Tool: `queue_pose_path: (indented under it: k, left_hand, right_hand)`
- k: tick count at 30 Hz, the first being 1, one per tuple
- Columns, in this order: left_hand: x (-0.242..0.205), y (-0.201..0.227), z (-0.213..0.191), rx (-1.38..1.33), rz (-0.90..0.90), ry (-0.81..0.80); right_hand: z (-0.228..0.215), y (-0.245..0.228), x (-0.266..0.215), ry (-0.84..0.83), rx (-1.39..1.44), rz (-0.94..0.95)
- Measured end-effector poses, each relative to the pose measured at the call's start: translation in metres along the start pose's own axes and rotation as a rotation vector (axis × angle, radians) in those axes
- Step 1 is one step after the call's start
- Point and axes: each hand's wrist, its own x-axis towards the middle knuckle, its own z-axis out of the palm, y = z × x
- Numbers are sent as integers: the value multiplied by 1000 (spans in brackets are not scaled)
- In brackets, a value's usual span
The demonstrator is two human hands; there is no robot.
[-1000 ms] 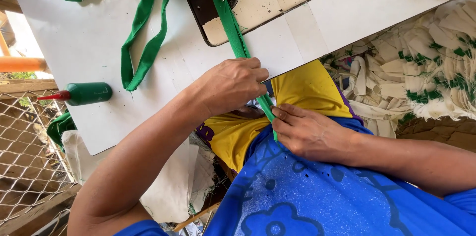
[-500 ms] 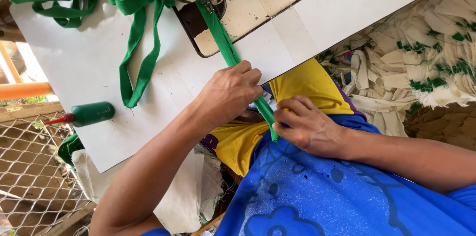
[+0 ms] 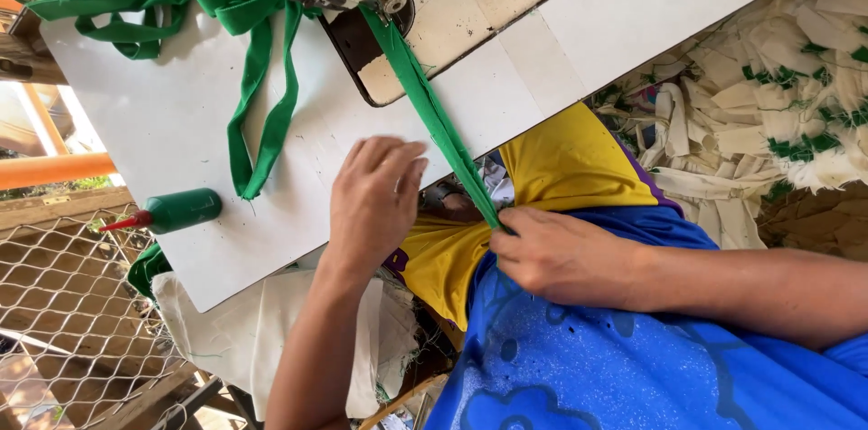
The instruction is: Folding and sewing green fabric strips using an industrial sewing machine.
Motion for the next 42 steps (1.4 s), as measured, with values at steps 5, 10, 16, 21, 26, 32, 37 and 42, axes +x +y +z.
queue_pose_path:
  k: [5,10,16,21,26,32,37,42]
  left_hand:
    - [41,39,-26,322,314,-646]
    - [43,17,-17,301,511,-548]
    - [35,-16,17,91,809,-186]
    - [31,-26,16,65,876,-18]
    - [54,-28,9,325,874,-77]
    - [111,-83,-4,543,779,-250]
    - [83,-63,37,516,888,-73]
    - [17,15,33,711,964,-261]
  right_hand:
    - [8,-23,22,-226,-519,-150]
    - [16,-25,30,-260,-544,-99]
    - [6,-28,29,-178,-553,-93]
    - [-4,-18,23,-228,-568,-197]
    - [-7,-16,22,-321,-570,-195]
    - [-43,-26,44,-497,-583,-148]
    - [-39,-23,39,-490,-544,-109]
    - [-34,-21,35,-449,-526,-104]
